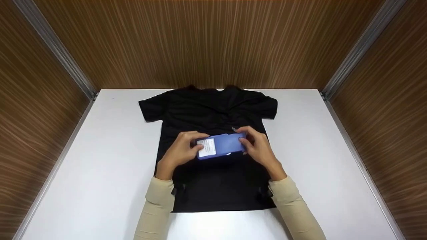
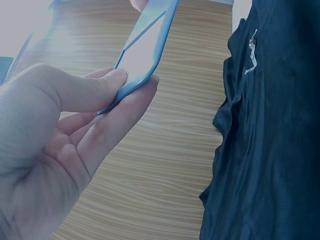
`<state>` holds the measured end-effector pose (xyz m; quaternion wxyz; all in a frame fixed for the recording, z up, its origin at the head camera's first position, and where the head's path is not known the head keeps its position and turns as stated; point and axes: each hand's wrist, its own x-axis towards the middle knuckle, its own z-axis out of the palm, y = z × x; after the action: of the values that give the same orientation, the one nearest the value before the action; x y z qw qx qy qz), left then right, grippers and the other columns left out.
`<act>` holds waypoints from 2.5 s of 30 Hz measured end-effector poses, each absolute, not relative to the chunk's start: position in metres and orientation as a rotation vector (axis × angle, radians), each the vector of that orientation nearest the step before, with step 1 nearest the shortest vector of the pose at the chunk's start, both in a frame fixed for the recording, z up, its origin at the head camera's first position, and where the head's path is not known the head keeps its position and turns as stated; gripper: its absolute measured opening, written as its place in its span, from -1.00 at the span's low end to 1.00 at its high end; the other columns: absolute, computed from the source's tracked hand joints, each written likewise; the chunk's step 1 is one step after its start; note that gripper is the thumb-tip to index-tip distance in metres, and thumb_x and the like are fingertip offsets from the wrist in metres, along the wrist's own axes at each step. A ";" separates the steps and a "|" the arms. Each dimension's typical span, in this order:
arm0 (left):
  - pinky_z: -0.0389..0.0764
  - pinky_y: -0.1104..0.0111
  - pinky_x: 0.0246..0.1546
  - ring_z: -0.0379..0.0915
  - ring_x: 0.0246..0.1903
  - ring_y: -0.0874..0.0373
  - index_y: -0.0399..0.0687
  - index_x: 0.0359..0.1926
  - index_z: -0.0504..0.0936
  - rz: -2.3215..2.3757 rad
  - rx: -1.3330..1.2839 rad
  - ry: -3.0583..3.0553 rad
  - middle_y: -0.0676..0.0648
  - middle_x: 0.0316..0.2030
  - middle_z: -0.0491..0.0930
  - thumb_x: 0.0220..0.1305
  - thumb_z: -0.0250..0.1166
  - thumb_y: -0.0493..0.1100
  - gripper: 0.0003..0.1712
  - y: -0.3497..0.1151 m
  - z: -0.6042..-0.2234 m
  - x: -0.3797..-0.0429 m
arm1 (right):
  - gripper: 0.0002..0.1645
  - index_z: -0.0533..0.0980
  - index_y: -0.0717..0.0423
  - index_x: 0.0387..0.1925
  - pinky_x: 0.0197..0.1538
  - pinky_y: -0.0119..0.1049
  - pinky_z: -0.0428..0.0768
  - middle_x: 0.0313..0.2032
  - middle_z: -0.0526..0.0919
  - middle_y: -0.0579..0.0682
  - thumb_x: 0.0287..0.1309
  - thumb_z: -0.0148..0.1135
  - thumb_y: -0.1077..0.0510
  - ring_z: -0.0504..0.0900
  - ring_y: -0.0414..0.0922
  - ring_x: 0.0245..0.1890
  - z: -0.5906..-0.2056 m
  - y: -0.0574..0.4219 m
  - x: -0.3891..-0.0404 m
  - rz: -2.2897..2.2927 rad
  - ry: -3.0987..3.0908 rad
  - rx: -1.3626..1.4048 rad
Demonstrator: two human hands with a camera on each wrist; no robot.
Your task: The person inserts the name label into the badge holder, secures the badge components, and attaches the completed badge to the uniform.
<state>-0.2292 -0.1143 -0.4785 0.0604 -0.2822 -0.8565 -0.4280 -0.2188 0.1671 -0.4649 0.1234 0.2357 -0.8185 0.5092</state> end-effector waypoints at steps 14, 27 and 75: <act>0.53 0.39 -0.25 0.48 -0.32 0.15 -0.17 0.07 0.76 -1.280 -0.862 -2.594 -0.13 -0.11 0.77 0.21 0.37 -0.45 -0.61 -0.114 -0.478 -0.228 | -0.75 0.59 0.46 -0.06 -0.60 -0.56 0.52 -0.33 0.70 0.38 0.21 0.25 0.55 0.61 0.21 -0.64 -0.464 0.163 -0.216 1.449 -2.377 0.702; 0.58 0.38 -0.21 0.52 -0.29 0.16 -0.15 0.08 0.75 -1.303 -0.878 -2.602 -0.12 -0.09 0.76 0.21 0.36 -0.46 -0.59 -0.113 -0.478 -0.230 | -0.72 0.60 0.44 -0.04 -0.60 -0.54 0.52 -0.36 0.69 0.35 0.20 0.25 0.55 0.60 0.19 -0.66 -0.464 0.162 -0.215 1.449 -2.386 0.702; 0.72 0.22 -0.11 0.64 -0.14 0.12 -0.17 0.07 0.76 -1.360 -0.901 -2.579 -0.13 -0.03 0.77 0.17 0.43 -0.45 -0.59 -0.107 -0.477 -0.228 | -0.70 0.57 0.52 -0.03 -0.59 -0.54 0.56 -0.42 0.72 0.34 0.18 0.31 0.50 0.68 0.21 -0.60 -0.470 0.154 -0.215 1.492 -2.419 0.604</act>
<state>-0.2282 -0.1073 -0.4766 0.0451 -0.2949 -0.8443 -0.4452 -0.2151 0.1538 -0.4704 0.1178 0.2065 -0.8267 0.5099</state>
